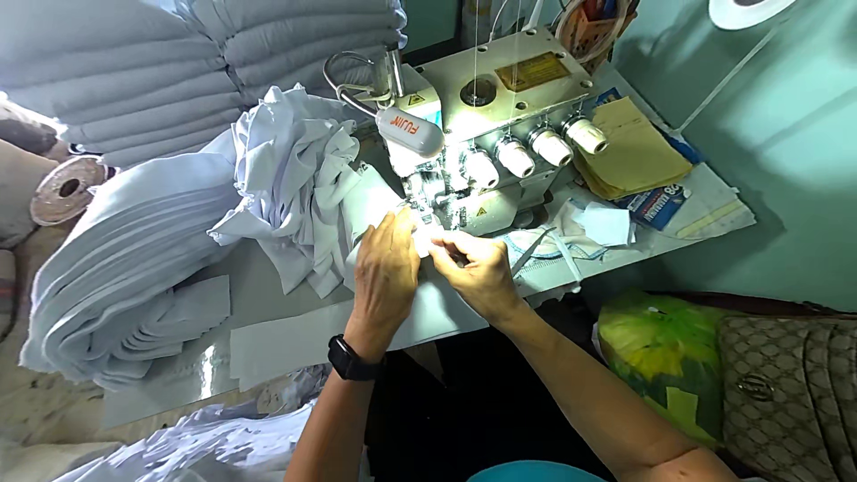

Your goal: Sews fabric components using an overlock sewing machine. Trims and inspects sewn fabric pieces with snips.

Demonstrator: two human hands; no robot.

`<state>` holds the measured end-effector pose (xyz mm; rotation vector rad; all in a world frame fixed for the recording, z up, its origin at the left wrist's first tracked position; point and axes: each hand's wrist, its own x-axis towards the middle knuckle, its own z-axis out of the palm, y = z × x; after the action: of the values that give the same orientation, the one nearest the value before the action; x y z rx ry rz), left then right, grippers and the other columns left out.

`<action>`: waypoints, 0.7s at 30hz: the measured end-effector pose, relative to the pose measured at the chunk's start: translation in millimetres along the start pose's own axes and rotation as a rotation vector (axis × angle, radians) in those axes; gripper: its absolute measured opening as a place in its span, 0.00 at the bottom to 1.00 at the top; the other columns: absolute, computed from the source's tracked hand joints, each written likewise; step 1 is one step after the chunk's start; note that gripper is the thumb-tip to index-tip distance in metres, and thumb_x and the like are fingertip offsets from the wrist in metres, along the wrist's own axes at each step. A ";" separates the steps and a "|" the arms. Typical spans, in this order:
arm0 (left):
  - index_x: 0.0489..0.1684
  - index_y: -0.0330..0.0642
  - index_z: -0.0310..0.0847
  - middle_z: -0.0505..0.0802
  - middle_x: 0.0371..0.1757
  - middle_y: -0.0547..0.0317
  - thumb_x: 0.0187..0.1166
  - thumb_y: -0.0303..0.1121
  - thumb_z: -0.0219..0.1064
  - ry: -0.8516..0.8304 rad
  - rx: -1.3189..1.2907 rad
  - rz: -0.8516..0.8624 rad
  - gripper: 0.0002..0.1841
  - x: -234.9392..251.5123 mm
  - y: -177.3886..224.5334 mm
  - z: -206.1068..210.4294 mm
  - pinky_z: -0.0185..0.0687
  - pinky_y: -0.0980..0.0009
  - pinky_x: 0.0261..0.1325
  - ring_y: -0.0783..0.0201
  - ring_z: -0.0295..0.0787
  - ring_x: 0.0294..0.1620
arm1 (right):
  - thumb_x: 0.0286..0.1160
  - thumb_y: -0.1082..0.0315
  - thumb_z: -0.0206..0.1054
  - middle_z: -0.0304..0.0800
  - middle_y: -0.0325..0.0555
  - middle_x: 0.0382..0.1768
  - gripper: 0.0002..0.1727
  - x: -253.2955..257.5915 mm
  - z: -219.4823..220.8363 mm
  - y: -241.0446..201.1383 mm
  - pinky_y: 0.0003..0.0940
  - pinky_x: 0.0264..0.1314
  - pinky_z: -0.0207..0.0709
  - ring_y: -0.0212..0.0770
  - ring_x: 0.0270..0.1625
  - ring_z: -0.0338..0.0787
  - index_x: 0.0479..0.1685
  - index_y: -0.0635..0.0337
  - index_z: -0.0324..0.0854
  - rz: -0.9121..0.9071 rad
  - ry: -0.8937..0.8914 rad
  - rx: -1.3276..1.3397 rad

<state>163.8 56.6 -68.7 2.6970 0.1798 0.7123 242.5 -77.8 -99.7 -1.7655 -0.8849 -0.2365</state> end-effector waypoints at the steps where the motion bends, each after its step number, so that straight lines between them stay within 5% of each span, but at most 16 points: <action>1: 0.60 0.29 0.84 0.89 0.70 0.43 0.85 0.27 0.52 -0.037 -0.026 -0.007 0.17 5.4 -5.0 -5.4 0.74 0.48 0.77 0.46 0.84 0.74 | 0.71 0.70 0.71 0.91 0.42 0.25 0.07 3.0 2.0 0.6 0.26 0.27 0.77 0.30 0.23 0.85 0.39 0.62 0.93 -0.005 0.018 -0.054; 3: 0.60 0.31 0.82 0.90 0.67 0.42 0.84 0.28 0.55 -0.090 -0.082 -0.038 0.15 17.9 -15.4 -14.8 0.79 0.48 0.70 0.45 0.87 0.68 | 0.72 0.69 0.70 0.90 0.43 0.23 0.08 6.4 1.9 -1.2 0.31 0.23 0.74 0.34 0.21 0.83 0.39 0.61 0.94 -0.020 0.028 -0.131; 7: 0.63 0.30 0.81 0.92 0.57 0.36 0.81 0.35 0.67 -0.120 -0.227 -0.186 0.19 57.0 -48.8 -13.0 0.80 0.42 0.64 0.41 0.90 0.59 | 0.81 0.68 0.65 0.86 0.40 0.21 0.12 -16.0 -4.1 -1.4 0.22 0.26 0.76 0.27 0.23 0.82 0.32 0.63 0.89 0.008 -0.036 0.044; 11: 0.63 0.24 0.76 0.90 0.58 0.46 0.75 0.30 0.70 0.103 -0.533 -0.233 0.22 65.5 -85.0 3.0 0.82 0.68 0.65 0.66 0.87 0.60 | 0.88 0.51 0.60 0.92 0.38 0.28 0.21 -75.3 -21.0 7.6 0.34 0.35 0.80 0.32 0.30 0.88 0.38 0.54 0.93 0.115 -0.354 0.042; 15: 0.69 0.26 0.66 0.85 0.68 0.51 0.79 0.24 0.63 0.235 -0.813 -0.308 0.21 31.2 -72.8 1.8 0.78 0.71 0.73 0.69 0.82 0.69 | 0.76 0.57 0.72 0.90 0.42 0.29 0.14 -89.2 -47.2 17.7 0.36 0.34 0.83 0.37 0.30 0.88 0.33 0.59 0.90 0.186 -0.284 -0.109; 18: 0.78 0.37 0.66 0.81 0.76 0.60 0.85 0.28 0.62 0.225 -0.730 -0.297 0.23 -25.9 -44.5 -11.3 0.79 0.73 0.73 0.72 0.80 0.73 | 0.69 0.59 0.78 0.83 0.49 0.33 0.15 -80.1 -56.6 32.1 0.38 0.32 0.77 0.42 0.31 0.83 0.35 0.65 0.86 0.256 -0.201 -0.225; 21: 0.71 0.32 0.72 0.79 0.79 0.52 0.85 0.31 0.62 0.236 -0.509 -0.287 0.19 -76.9 -45.3 -11.5 0.76 0.66 0.78 0.65 0.76 0.80 | 0.69 0.58 0.79 0.82 0.52 0.37 0.17 -75.0 -52.8 35.3 0.43 0.34 0.77 0.46 0.34 0.83 0.37 0.66 0.85 0.329 -0.254 -0.260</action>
<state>89.9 86.3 -110.6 2.0521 0.3781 0.8490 226.9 -162.5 -146.9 -2.1868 -0.7492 0.0944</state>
